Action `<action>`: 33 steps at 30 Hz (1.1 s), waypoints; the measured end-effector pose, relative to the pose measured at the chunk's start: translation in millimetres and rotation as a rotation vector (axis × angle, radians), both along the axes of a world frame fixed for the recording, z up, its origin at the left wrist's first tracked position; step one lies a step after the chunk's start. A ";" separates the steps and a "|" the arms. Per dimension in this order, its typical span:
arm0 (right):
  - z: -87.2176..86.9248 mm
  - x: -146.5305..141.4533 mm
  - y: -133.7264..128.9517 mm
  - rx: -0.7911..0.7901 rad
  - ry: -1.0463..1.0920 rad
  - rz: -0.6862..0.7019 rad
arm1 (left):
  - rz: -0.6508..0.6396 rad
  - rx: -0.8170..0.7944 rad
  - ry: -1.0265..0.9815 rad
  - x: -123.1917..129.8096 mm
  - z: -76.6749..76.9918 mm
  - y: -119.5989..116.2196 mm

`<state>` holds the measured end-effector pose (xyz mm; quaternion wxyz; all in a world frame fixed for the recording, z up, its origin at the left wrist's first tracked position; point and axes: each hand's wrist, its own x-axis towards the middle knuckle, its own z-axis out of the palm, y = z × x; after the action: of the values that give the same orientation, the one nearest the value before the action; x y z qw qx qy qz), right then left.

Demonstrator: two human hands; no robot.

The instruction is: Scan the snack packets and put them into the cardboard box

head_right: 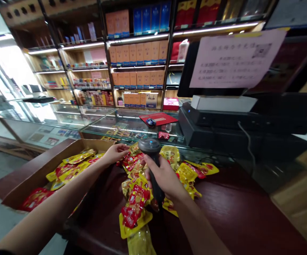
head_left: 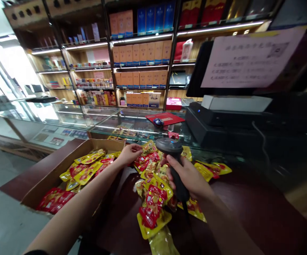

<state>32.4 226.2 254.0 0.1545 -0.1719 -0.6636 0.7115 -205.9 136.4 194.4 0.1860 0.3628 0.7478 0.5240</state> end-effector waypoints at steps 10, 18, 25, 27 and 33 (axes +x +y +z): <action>-2.1 1.0 17.6 -0.021 0.003 -0.077 | 0.047 -0.239 0.689 -2.9 -43.8 43.6; -5.0 -3.6 16.6 -0.040 -0.002 -0.090 | -0.096 -0.169 0.493 1.1 -30.3 35.9; -7.7 -6.1 15.7 -0.036 -0.004 -0.076 | -0.108 -0.270 0.491 -4.0 -45.1 34.6; -8.8 -7.0 14.6 -0.023 -0.018 -0.067 | -0.081 -0.269 0.406 -9.1 -44.3 32.8; -13.3 -10.3 9.1 -0.005 -0.063 -0.048 | -0.051 -0.269 0.193 -17.1 -30.7 24.7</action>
<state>22.1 235.3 240.7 0.1501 -0.2104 -0.6619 0.7036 -223.0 161.1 163.7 0.1734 0.4024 0.8161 0.3769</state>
